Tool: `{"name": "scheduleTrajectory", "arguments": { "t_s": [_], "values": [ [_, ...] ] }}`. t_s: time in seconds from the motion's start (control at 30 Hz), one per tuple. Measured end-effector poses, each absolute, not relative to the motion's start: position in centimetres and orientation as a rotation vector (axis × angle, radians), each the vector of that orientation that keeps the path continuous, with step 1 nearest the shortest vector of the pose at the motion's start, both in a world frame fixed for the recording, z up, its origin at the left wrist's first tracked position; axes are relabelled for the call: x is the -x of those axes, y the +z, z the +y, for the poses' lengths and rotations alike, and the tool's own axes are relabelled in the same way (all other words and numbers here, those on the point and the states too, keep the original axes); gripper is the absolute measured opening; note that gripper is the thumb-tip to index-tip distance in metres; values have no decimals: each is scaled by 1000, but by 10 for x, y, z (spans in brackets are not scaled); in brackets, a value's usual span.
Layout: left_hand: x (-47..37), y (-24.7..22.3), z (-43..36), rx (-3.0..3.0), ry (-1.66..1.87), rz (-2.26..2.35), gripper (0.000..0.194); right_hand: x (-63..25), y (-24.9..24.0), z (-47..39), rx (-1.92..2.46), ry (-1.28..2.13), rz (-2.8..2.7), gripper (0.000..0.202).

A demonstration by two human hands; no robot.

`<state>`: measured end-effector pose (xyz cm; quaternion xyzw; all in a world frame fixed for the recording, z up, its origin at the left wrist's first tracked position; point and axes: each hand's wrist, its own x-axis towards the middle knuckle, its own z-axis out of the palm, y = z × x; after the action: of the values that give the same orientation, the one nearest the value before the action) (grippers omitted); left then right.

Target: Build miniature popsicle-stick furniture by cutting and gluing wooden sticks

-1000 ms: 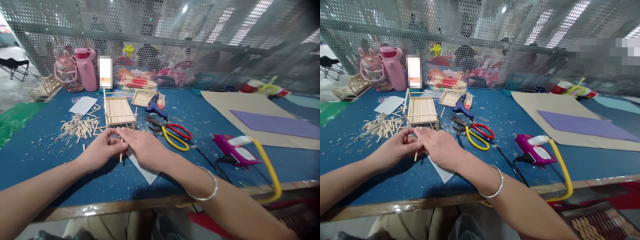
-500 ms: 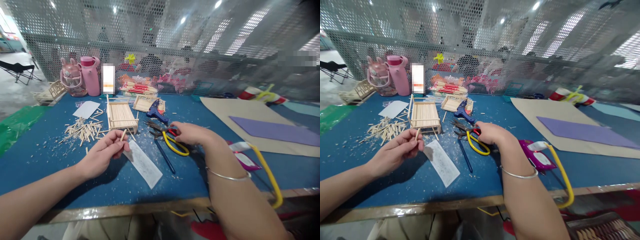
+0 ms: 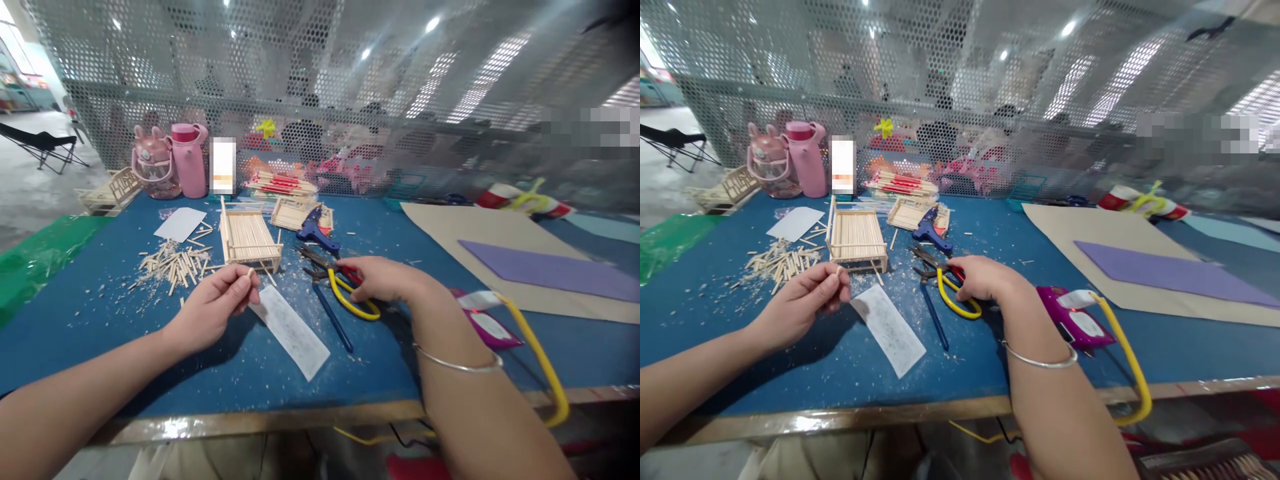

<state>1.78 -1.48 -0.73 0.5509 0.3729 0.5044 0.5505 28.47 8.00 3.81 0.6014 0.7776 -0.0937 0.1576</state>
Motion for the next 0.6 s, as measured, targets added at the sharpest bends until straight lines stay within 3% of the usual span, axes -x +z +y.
{"name": "scheduleTrajectory", "arguments": {
  "t_s": [0.23,0.37,0.5,0.6],
  "values": [
    [-17,-5,-18,-1347,1199,916,31,-284,49,73,-1737,-285,2278,62],
    [-18,-5,-19,-1348,1223,908,29,-296,65,62,-1745,-554,2443,59],
    [-19,-6,-19,-1389,1286,920,27,-280,68,48,-1607,-956,2791,70],
    [-19,-7,-19,-1432,1304,934,25,-246,52,37,-1468,-1145,3047,61]
  ]
}}
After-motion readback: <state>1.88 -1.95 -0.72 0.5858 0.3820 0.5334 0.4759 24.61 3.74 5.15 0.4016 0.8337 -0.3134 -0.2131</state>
